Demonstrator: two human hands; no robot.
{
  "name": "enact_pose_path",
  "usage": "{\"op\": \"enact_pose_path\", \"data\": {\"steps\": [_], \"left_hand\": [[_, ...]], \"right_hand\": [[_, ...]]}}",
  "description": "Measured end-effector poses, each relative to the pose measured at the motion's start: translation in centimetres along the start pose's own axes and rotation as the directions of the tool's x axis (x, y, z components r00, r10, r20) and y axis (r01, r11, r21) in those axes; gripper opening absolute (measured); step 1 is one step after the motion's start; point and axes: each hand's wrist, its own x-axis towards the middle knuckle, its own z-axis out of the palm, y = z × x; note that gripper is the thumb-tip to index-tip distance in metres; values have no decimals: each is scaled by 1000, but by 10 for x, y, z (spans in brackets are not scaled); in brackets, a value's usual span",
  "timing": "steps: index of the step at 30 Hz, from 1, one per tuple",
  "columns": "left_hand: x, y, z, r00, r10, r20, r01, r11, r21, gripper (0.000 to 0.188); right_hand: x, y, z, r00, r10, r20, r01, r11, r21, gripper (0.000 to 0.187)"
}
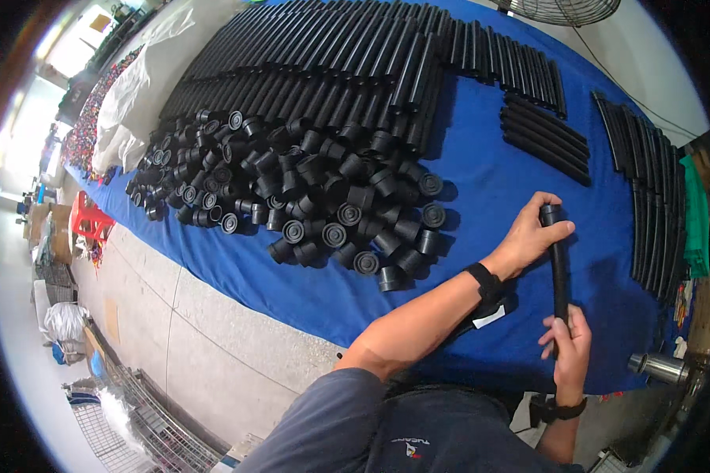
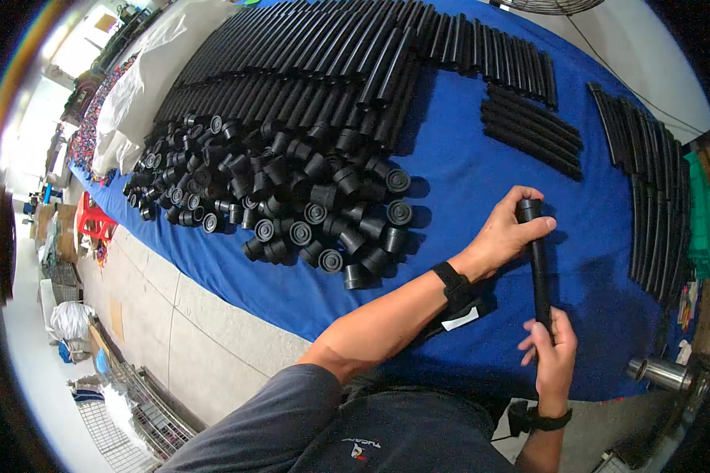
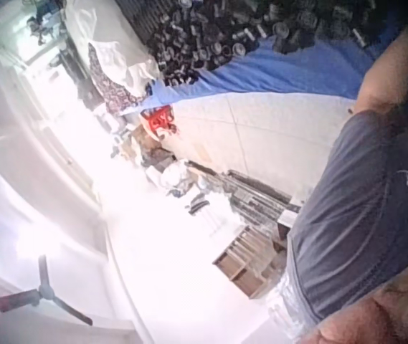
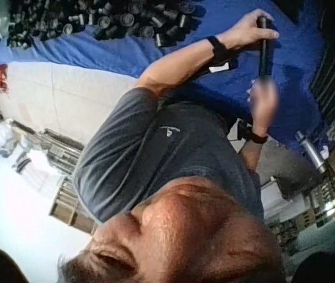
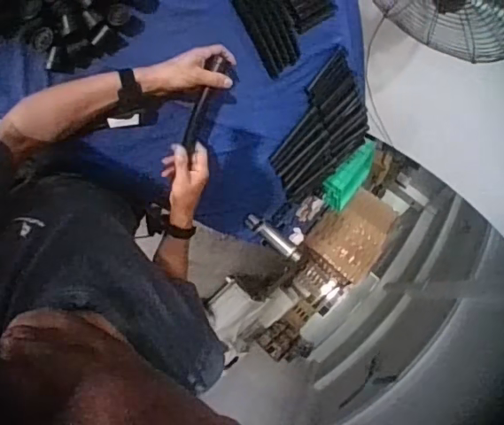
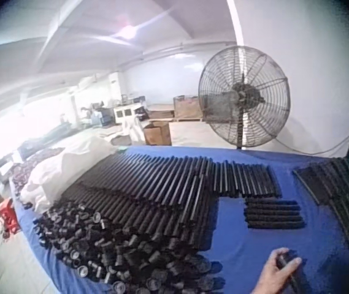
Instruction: The person repeatedly picks up a black cylindrical tube and a small black cap from a table, inserts the cap into one end of the tube, and places the assembled unit back on the table. This process is repeated multiple times with identical parts.
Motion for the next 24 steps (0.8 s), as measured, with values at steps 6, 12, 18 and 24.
{"op": "enact_pose_path", "data": {"steps": [6, 12, 18, 24], "left_hand": [[-9, 22, 3, 991, -98, 86, 108, 988, -112, 51], [-5, 14, 2, 997, -45, 69, 51, 995, -88, 50], [-6, 18, 4, 993, -77, 93, 85, 993, -77, 49], [-11, 24, 1, 979, -130, 158, 162, 964, -211, 49]], "right_hand": [[-3, -20, -8, 939, 235, 252, -325, 848, 418, 41], [-2, -21, -3, 977, 158, 146, -198, 925, 324, 31], [0, -2, -14, 996, 49, 77, -49, 999, -2, 38], [-5, -25, -12, 947, 225, 228, -307, 842, 444, 44]]}}
